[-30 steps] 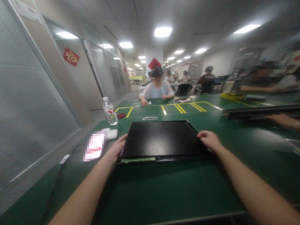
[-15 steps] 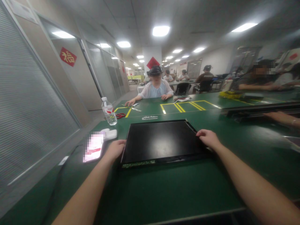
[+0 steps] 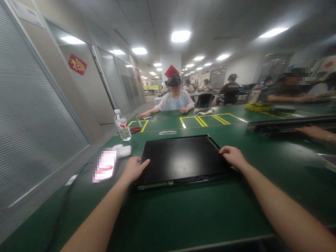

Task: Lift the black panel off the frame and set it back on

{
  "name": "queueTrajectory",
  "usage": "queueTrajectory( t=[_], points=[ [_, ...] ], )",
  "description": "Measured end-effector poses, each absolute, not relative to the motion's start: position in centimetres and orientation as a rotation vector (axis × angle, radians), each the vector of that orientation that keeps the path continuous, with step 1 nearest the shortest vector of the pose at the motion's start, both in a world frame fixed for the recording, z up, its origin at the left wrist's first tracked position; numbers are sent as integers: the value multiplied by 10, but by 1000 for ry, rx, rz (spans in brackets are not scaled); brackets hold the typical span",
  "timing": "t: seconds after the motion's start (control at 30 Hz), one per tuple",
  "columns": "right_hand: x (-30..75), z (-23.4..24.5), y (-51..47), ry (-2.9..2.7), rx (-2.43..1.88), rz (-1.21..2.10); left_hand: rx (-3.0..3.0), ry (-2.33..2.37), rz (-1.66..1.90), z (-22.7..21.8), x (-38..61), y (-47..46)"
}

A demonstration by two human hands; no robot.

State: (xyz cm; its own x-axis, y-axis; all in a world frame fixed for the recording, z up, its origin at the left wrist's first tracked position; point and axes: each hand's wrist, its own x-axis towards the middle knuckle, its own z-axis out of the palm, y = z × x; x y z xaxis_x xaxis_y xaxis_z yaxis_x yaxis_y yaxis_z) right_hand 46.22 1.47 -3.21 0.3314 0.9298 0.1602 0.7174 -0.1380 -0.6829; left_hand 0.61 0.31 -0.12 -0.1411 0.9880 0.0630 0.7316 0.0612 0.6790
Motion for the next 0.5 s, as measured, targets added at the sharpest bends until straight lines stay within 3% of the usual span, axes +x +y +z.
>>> queueTrajectory(
  t=[0.5],
  points=[
    [477, -44, 29, -1166, -1742, 546, 1554, 1570, 1238, -7, 5, 8]
  ],
)
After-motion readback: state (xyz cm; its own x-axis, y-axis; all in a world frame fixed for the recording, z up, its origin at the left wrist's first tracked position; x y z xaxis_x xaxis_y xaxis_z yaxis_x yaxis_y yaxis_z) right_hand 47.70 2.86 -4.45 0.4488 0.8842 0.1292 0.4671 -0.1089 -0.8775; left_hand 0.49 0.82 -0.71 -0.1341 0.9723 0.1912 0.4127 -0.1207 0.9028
